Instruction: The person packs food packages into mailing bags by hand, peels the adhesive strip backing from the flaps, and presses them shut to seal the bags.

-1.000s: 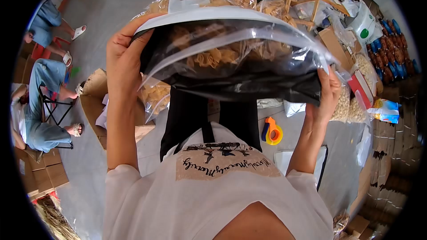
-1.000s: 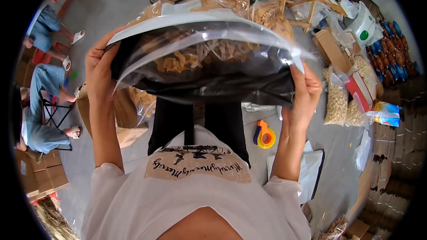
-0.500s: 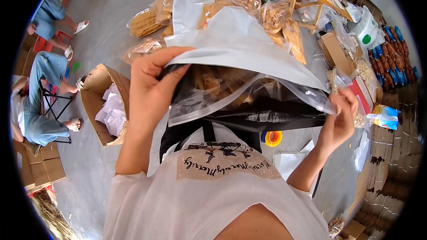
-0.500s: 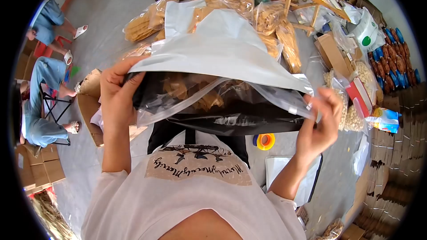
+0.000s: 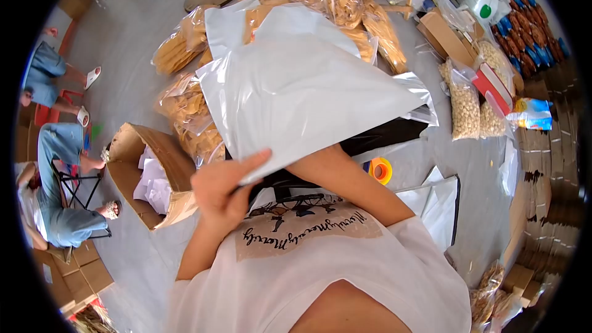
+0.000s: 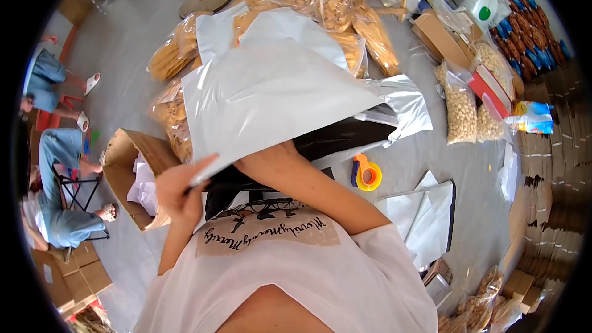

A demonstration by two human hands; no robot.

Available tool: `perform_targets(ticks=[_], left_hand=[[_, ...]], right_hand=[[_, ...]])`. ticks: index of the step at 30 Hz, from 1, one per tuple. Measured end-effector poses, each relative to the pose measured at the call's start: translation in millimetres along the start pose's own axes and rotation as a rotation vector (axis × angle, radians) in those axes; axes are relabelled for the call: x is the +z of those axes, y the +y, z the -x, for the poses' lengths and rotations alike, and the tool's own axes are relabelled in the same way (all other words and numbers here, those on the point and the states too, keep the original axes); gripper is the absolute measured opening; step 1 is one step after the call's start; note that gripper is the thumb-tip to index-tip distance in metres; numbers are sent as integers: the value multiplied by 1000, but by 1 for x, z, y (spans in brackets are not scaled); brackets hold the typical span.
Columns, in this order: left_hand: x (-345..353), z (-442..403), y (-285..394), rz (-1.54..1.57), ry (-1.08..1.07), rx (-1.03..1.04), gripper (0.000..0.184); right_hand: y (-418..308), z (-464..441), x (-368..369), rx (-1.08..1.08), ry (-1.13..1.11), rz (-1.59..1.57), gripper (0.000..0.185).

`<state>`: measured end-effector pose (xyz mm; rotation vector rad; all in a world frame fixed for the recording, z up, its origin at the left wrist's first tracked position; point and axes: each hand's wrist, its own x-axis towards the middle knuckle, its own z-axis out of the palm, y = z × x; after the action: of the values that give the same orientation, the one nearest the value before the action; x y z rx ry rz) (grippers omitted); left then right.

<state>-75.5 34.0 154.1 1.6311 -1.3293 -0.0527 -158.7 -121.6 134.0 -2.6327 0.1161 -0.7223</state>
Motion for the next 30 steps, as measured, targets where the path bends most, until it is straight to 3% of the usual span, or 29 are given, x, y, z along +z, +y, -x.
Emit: perform_targets(ticks=[3, 5, 6, 7, 9, 10, 12, 15, 21, 27, 29, 30], left_hand=[[16, 8, -13, 16, -139, 60, 45], [36, 3, -2, -8, 199, -308, 55], [29, 7, -9, -211, 25, -461, 63], [24, 12, -19, -208, 21, -460, 63], [17, 18, -39, -339, 12, -217, 63], [12, 18, -39, -334, 57, -212, 61], [9, 13, -36, -269, 98, -216, 60], [10, 13, -29, -184, 136, -230, 55], [9, 20, -27, -128, 113, -294, 46], [12, 24, -40, 74, 389, -311, 38], [16, 27, -44, 279, 513, -390, 29], [15, 30, -47, 277, 518, -393, 29]], right_hand=[[0, 1, 8, 63, -101, 21, 35], [8, 9, 22, -2, -6, -151, 31], [7, 9, 14, -38, -74, -190, 30], [9, 13, 11, -33, -74, -187, 30], [12, 22, 5, -41, -124, -115, 31], [14, 33, -5, -89, -131, 55, 33], [22, 59, -13, -185, 266, 155, 35], [13, 68, -27, 227, 183, 443, 33], [32, 36, -19, 251, 221, 384, 28], [51, 17, -14, 357, 124, 350, 25], [48, 15, -12, 240, 196, 543, 27], [51, 19, -11, 306, 112, 558, 30]])
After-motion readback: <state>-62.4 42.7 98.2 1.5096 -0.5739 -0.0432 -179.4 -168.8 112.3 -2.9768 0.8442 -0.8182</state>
